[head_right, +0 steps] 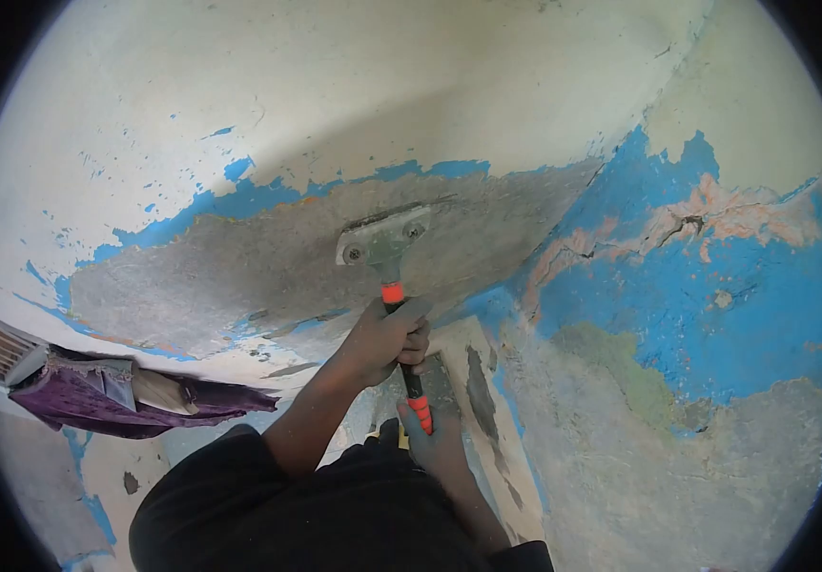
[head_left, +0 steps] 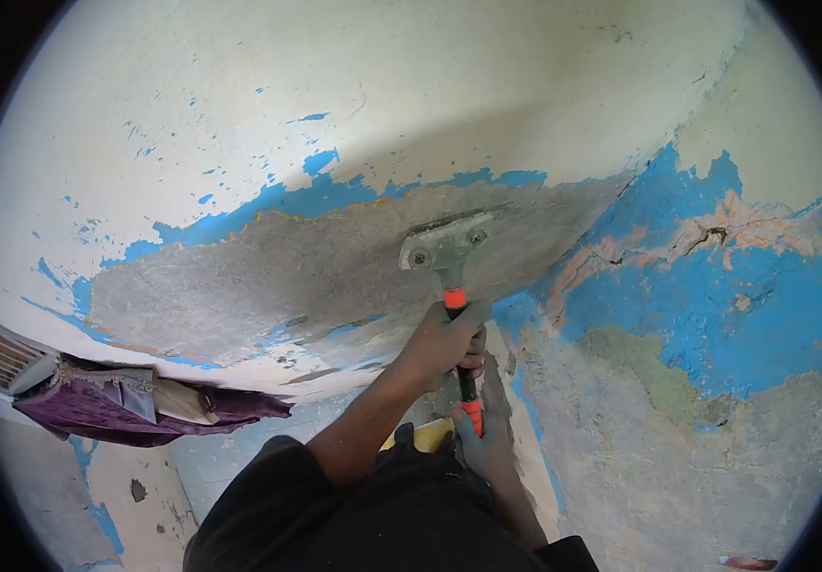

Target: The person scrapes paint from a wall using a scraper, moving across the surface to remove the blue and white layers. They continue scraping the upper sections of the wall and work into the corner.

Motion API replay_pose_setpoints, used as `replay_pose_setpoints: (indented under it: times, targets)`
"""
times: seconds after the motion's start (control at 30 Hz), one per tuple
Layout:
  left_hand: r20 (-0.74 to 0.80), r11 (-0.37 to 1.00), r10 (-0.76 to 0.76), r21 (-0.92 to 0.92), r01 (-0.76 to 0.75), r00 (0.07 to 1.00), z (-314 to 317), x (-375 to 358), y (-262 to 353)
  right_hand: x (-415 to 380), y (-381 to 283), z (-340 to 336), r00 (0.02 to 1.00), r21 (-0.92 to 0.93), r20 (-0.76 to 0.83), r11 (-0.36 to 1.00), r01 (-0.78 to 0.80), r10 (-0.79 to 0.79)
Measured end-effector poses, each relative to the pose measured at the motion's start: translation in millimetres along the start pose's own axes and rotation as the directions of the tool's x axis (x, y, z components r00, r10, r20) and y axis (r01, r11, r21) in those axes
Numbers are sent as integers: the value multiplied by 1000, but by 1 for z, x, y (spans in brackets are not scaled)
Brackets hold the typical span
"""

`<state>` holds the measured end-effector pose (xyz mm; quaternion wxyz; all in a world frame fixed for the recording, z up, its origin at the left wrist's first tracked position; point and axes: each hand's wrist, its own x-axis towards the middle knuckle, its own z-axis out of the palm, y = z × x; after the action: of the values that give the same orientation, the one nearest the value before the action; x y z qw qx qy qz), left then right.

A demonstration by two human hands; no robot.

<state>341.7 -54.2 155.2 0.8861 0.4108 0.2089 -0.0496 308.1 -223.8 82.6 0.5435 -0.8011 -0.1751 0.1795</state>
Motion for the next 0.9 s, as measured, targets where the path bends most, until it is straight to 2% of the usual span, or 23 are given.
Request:
replay_pose_setpoints:
  times: [0.1,0.23,0.33,0.47,0.53,0.63,0.73,0.9]
  targets:
    - [16,999,45,13,-45,999,1,-2,3,-1,-14,-2,1000,46,16,999,-15,15]
    - [26,996,89,24,-90,996,0,-11,7,-2,-10,-3,994,-16,68,996,-86,87]
    - [22,989,137,60,-138,990,-1,-20,23,5,0,16,987,66,100,989,-131,124]
    - [46,985,162,47,-164,986,-2,-25,35,7,-15,22,991,28,83,994,-103,100]
    - [14,993,116,8,-116,993,-14,-24,17,5,-6,24,993,-5,83,996,-85,85]
    - [18,991,134,5,-134,991,-13,-30,28,2,-10,33,999,-55,31,998,38,-36]
    - [66,990,140,20,-142,988,-11,-35,39,12,-43,31,999,-26,34,1000,16,-15]
    - [99,996,87,-8,-87,991,-22,-31,26,-3,-22,30,997,-149,22,986,80,-78]
